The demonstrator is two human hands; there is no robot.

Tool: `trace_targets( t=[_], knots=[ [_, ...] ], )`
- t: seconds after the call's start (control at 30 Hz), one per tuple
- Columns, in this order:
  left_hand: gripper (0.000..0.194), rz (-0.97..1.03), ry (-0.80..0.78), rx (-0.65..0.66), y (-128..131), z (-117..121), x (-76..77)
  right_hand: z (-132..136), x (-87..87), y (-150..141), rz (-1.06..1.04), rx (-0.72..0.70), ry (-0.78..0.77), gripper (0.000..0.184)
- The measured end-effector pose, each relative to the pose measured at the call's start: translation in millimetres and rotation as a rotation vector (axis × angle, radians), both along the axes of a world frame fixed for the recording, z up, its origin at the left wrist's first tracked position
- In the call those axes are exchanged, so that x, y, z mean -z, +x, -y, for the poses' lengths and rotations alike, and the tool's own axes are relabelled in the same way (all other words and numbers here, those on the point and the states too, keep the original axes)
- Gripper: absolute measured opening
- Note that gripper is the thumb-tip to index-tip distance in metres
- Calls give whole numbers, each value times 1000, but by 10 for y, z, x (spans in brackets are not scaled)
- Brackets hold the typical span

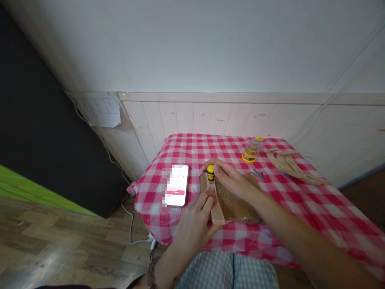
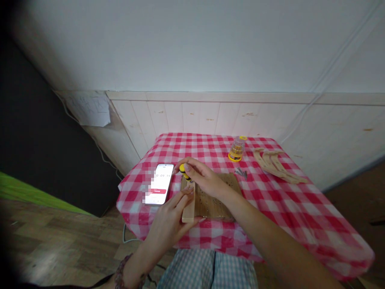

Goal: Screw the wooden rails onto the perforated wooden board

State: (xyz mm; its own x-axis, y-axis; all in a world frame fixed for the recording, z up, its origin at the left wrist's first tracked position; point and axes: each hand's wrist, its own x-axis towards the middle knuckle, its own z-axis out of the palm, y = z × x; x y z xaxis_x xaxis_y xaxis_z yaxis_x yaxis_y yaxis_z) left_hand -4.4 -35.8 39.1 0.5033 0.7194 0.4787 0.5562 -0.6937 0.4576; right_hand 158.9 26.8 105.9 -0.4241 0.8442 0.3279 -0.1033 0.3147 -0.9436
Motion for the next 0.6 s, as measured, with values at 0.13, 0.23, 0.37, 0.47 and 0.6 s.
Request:
trace_targets(
  t=[0.13,0.23,0.37,0.47,0.6],
  knots=[
    [56,2,5,-4,5,2,-15,32,-38,-9,-8,-12,5,31],
    [55,-3,1,-8,7,2,-23,50,-54,-35,-71,-69,-24,30],
    [59,-10,7,-4,9,1,-27,17,-10,-40,-95,-24,-37,32],
    [65,-2,17,-4,9,1,-30,-20,34,-38,-132,56,-7,30],
    [65,4,24,4,7,2,-29,-26,33,-42,-199,-5,-48,38]
  ],
)
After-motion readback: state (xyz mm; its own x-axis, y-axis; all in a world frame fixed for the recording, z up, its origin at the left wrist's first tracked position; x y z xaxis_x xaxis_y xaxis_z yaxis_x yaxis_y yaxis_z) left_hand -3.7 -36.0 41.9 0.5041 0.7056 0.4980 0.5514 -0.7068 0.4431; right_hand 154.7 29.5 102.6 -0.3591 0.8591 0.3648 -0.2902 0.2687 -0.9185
